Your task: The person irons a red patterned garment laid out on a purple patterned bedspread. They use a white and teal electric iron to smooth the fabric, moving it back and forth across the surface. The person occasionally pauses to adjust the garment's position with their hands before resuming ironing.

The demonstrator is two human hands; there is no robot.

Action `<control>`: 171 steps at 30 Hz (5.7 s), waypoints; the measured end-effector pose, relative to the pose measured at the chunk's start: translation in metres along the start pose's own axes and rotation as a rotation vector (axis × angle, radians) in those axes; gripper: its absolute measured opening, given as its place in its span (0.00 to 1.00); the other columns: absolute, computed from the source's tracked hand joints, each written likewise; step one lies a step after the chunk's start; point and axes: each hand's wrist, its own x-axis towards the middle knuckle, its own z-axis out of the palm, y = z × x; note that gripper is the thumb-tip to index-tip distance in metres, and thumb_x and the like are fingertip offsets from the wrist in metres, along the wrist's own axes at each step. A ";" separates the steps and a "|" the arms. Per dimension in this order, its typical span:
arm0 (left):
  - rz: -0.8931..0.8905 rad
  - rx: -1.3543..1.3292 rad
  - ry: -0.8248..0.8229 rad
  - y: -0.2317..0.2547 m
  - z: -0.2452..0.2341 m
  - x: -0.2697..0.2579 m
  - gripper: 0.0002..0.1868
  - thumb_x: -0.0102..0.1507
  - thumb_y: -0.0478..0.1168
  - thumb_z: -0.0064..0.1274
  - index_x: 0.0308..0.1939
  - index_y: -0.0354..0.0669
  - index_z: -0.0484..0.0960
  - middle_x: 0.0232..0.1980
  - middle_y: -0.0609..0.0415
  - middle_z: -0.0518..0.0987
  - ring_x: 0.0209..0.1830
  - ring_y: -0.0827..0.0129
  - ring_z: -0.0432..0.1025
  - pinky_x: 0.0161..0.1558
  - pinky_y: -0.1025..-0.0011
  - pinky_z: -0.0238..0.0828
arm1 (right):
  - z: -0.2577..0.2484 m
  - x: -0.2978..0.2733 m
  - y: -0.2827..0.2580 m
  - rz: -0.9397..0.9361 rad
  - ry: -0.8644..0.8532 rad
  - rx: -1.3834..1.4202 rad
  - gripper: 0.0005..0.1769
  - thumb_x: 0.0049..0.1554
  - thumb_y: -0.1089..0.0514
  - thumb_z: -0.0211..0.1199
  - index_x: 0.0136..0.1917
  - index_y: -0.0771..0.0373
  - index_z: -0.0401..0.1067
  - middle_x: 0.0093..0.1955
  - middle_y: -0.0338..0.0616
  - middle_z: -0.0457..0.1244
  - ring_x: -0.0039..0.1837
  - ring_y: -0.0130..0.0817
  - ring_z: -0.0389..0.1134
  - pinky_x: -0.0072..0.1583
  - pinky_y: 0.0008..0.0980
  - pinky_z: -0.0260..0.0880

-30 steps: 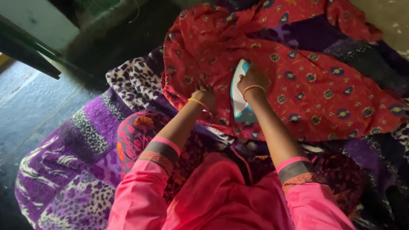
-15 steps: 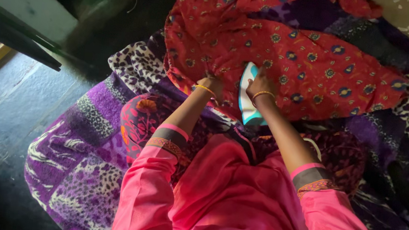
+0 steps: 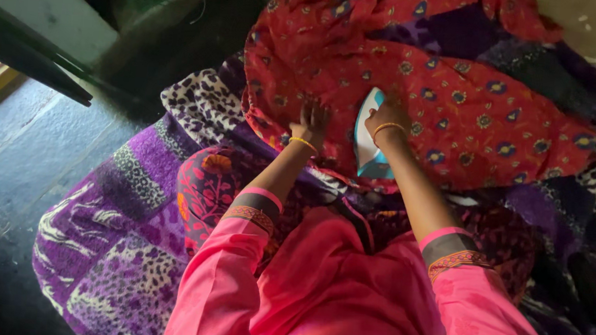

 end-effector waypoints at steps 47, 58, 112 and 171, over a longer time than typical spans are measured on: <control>0.105 -0.360 -0.065 0.000 -0.020 -0.023 0.55 0.63 0.51 0.54 0.83 0.43 0.35 0.83 0.31 0.35 0.81 0.29 0.27 0.57 0.18 0.55 | -0.006 0.007 0.032 0.088 -0.027 -0.023 0.34 0.59 0.48 0.65 0.70 0.67 0.58 0.60 0.60 0.66 0.58 0.57 0.70 0.55 0.54 0.71; 0.193 -0.409 -0.290 -0.034 -0.086 -0.050 0.73 0.51 0.57 0.68 0.84 0.39 0.32 0.83 0.30 0.33 0.79 0.23 0.27 0.58 0.20 0.50 | -0.027 0.060 0.019 0.122 -0.036 -0.103 0.39 0.59 0.49 0.66 0.74 0.62 0.51 0.53 0.60 0.70 0.56 0.56 0.72 0.60 0.54 0.68; 0.066 -0.551 0.049 -0.001 -0.009 -0.029 0.38 0.69 0.39 0.40 0.80 0.37 0.43 0.80 0.19 0.44 0.76 0.12 0.40 0.53 0.20 0.57 | -0.074 0.079 0.192 0.305 0.028 -0.269 0.33 0.63 0.43 0.62 0.76 0.52 0.60 0.58 0.57 0.69 0.58 0.57 0.72 0.54 0.57 0.72; -0.229 -0.902 0.633 0.001 -0.116 -0.047 0.30 0.71 0.47 0.40 0.77 0.44 0.62 0.81 0.51 0.60 0.83 0.58 0.51 0.78 0.41 0.41 | -0.085 0.108 0.252 0.426 0.087 -0.285 0.29 0.60 0.38 0.66 0.65 0.59 0.68 0.55 0.60 0.69 0.54 0.56 0.74 0.48 0.52 0.76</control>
